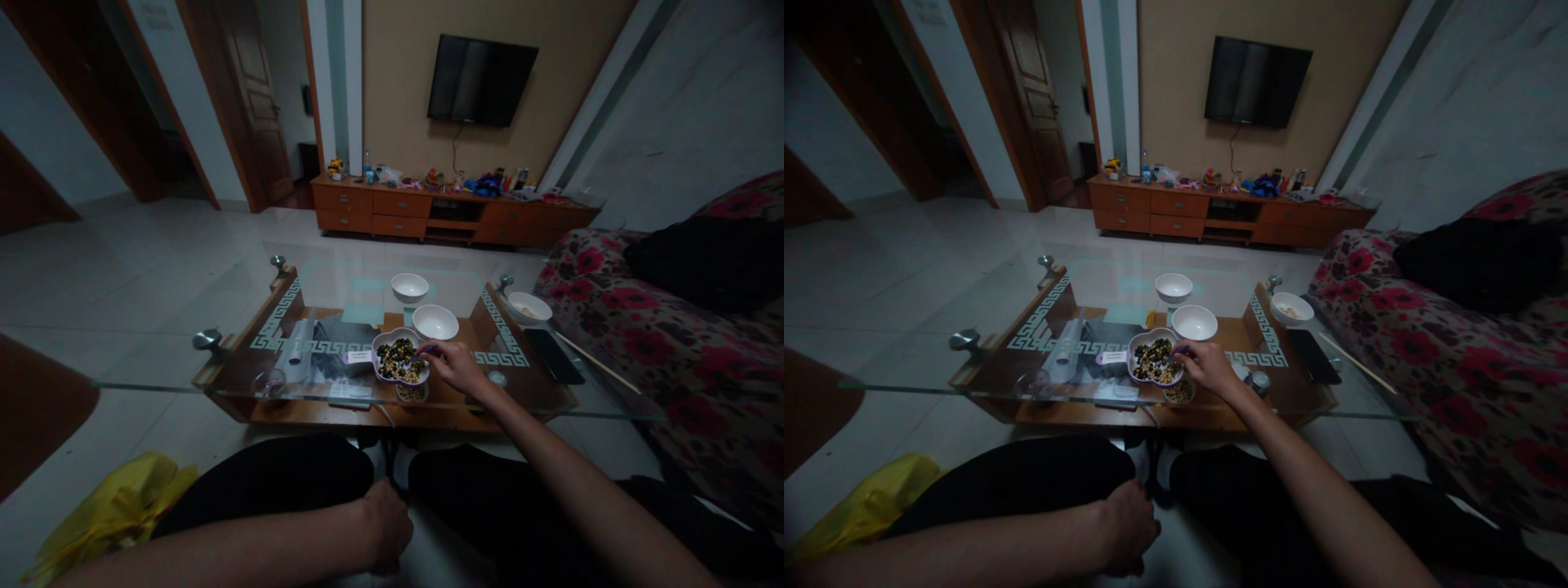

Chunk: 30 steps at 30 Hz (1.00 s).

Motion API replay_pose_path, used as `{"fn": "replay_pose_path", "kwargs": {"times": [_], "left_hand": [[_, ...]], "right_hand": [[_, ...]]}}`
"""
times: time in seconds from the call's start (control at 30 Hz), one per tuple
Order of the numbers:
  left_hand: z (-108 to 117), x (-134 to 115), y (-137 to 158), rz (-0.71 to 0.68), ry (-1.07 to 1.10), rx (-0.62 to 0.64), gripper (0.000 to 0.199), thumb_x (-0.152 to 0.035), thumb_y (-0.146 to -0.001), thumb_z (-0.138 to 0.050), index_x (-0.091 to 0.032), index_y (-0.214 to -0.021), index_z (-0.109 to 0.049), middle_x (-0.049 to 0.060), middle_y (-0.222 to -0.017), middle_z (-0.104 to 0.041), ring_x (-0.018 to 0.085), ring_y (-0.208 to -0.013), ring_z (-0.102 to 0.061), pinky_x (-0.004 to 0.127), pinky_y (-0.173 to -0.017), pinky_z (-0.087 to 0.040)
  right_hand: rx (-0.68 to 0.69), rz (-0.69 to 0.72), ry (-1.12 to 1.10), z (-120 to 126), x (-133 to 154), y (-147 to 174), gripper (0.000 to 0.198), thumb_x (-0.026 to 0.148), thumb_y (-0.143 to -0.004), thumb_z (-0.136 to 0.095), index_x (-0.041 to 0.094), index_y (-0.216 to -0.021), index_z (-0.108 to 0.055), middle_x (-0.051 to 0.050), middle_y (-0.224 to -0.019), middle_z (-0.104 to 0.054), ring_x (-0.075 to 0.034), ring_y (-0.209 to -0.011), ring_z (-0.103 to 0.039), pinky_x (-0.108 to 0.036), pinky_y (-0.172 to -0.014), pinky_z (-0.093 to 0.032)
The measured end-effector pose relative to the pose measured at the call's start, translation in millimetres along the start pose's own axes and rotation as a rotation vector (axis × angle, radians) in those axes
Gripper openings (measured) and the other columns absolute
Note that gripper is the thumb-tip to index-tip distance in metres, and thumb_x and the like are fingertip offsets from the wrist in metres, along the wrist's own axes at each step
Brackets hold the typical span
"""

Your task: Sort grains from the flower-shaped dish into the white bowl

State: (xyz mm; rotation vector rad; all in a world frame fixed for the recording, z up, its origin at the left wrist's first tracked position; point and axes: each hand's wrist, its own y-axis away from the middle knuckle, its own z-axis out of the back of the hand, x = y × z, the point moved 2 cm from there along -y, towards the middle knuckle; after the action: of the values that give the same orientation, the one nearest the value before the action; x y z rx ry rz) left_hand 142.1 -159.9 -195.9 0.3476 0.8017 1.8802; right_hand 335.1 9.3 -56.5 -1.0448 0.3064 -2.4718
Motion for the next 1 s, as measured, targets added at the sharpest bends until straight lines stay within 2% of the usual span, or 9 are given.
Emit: {"fn": "replay_pose_path", "kwargs": {"times": [0.1, 0.2, 0.27, 0.4, 0.6, 0.7, 0.83, 1.0], "left_hand": [[-1.2, 1.1, -1.6, 0.002, -0.006, -0.029, 0.048, -0.061, -0.082, -0.081, -0.018, -0.103, -0.080, 0.017, -0.099, -0.078, 0.035, -0.095, -0.074, 0.047, -0.087, -0.052], [2.3, 1.3, 1.2, 0.008, 0.021, -0.021, 0.043, -0.059, -0.082, -0.081, -0.019, -0.097, -0.079, 0.015, -0.097, -0.078, 0.034, -0.093, -0.074, 0.047, -0.087, -0.052], [6.0, 0.5, 5.2, 0.005, 0.003, 0.014, 0.043, -0.058, -0.085, -0.079, -0.018, -0.101, -0.079, 0.015, -0.099, -0.078, 0.034, -0.096, -0.074, 0.047, -0.089, -0.052], [16.0, -0.9, 14.5, -0.006, -0.021, 0.024, 0.049, -0.057, -0.086, -0.079, -0.014, -0.109, -0.079, 0.020, -0.099, -0.077, 0.036, -0.099, -0.074, 0.048, -0.092, -0.053], [31.2, 0.6, 25.4, -0.015, -0.022, 0.050, 0.050, -0.055, -0.091, -0.076, -0.012, -0.115, -0.077, 0.020, -0.108, -0.077, 0.036, -0.106, -0.073, 0.048, -0.096, -0.053], [34.8, 1.9, 28.3, -0.009, -0.017, 0.066, 0.051, -0.056, -0.092, -0.073, -0.011, -0.117, -0.076, 0.021, -0.107, -0.076, 0.036, -0.106, -0.073, 0.050, -0.096, -0.053], [31.3, 4.2, 28.1, -0.022, -0.026, 0.054, 0.050, -0.057, -0.092, -0.072, -0.012, -0.111, -0.077, 0.020, -0.107, -0.076, 0.036, -0.107, -0.073, 0.050, -0.097, -0.054], [28.1, 10.7, 27.6, -0.022, 0.008, -0.012, 0.050, -0.057, -0.090, -0.075, -0.013, -0.113, -0.076, 0.019, -0.105, -0.077, 0.037, -0.102, -0.073, 0.054, -0.097, -0.053]], "right_hand": [[-0.106, -0.037, -0.058, 6.2, -0.6, -0.6, 0.020, 0.031, -0.098, -0.062, 0.025, -0.102, -0.080, -0.004, -0.091, -0.083, -0.018, -0.072, -0.073, -0.029, -0.066, -0.052], [-0.310, -0.080, -0.049, 18.7, -4.7, -1.3, 0.026, 0.040, -0.098, -0.063, 0.022, -0.100, -0.081, -0.006, -0.092, -0.083, -0.018, -0.065, -0.068, -0.029, -0.060, -0.050], [-0.416, -0.112, -0.019, 28.6, -8.0, -1.6, 0.029, 0.043, -0.098, -0.063, 0.022, -0.103, -0.082, -0.008, -0.097, -0.083, -0.018, -0.065, -0.068, -0.031, -0.062, -0.051], [-0.460, -0.095, 0.029, 47.2, -12.2, -0.8, 0.028, 0.045, -0.096, -0.068, 0.023, -0.104, -0.084, -0.010, -0.108, -0.083, -0.021, -0.078, -0.072, -0.034, -0.071, -0.056], [-0.396, -0.158, 0.027, 53.8, -17.1, 3.7, 0.029, 0.047, -0.091, -0.072, 0.021, -0.098, -0.082, -0.008, -0.089, -0.082, -0.019, -0.066, -0.070, -0.031, -0.063, -0.054], [-0.251, -0.116, 0.012, 44.2, -14.9, 2.8, 0.023, 0.043, -0.091, -0.072, 0.021, -0.093, -0.079, -0.006, -0.087, -0.081, -0.020, -0.071, -0.073, -0.031, -0.066, -0.056], [-0.029, -0.042, 0.042, 33.0, -16.3, 2.0, 0.017, 0.029, -0.093, -0.069, 0.026, -0.104, -0.082, -0.005, -0.092, -0.083, -0.021, -0.077, -0.076, -0.033, -0.072, -0.057], [0.047, -0.008, 0.199, 35.6, -26.3, 5.3, 0.020, 0.020, -0.091, -0.069, 0.030, -0.096, -0.085, -0.004, -0.083, -0.082, -0.021, -0.070, -0.073, -0.035, -0.069, -0.055]]}}
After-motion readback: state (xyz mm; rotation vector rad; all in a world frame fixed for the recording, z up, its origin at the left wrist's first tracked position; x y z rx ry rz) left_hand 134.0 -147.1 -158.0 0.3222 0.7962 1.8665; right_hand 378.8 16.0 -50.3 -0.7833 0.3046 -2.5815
